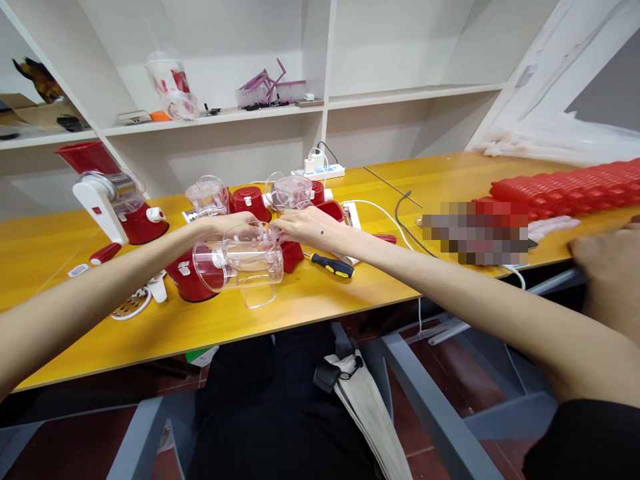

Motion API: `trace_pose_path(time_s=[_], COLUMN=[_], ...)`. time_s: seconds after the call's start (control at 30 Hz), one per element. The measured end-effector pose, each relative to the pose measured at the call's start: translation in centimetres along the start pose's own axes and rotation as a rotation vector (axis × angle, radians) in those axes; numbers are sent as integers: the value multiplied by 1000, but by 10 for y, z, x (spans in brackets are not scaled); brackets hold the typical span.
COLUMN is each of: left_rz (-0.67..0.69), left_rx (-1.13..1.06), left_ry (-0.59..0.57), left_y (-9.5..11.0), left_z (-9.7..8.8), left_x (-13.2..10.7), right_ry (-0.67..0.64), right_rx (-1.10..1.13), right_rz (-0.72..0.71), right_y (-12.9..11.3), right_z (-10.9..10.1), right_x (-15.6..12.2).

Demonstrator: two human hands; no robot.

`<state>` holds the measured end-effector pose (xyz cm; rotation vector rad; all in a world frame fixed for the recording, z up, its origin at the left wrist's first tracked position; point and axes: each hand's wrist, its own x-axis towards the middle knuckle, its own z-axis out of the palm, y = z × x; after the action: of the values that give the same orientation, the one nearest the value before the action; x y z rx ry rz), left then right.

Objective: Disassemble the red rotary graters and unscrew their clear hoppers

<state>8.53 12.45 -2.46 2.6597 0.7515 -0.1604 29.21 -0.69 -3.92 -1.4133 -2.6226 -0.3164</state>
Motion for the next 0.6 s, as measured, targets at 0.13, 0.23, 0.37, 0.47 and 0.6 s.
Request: trace_pose_path(time_s=[0.13, 0.23, 0.37, 0.47, 0.6], left_rz=[-52, -78, -120, -108, 9], left_rx=[-143, -278, -409, -384, -137], left_ry=[6, 68, 183, 367, 508], left_y=[11, 19, 30, 47, 79], left_z=[-4, -13, -32, -37, -19], left_x=[-8, -15, -31, -59, -105], right_ry=[73, 163, 324, 426, 511], right_rx=[18, 62, 167, 281, 477], right_rz=[18, 35, 57, 92, 186], right_y=[-1, -4, -8, -10, -12], right_z=[0, -7, -18, -25, -31], right_x=[1, 1, 1, 1, 1])
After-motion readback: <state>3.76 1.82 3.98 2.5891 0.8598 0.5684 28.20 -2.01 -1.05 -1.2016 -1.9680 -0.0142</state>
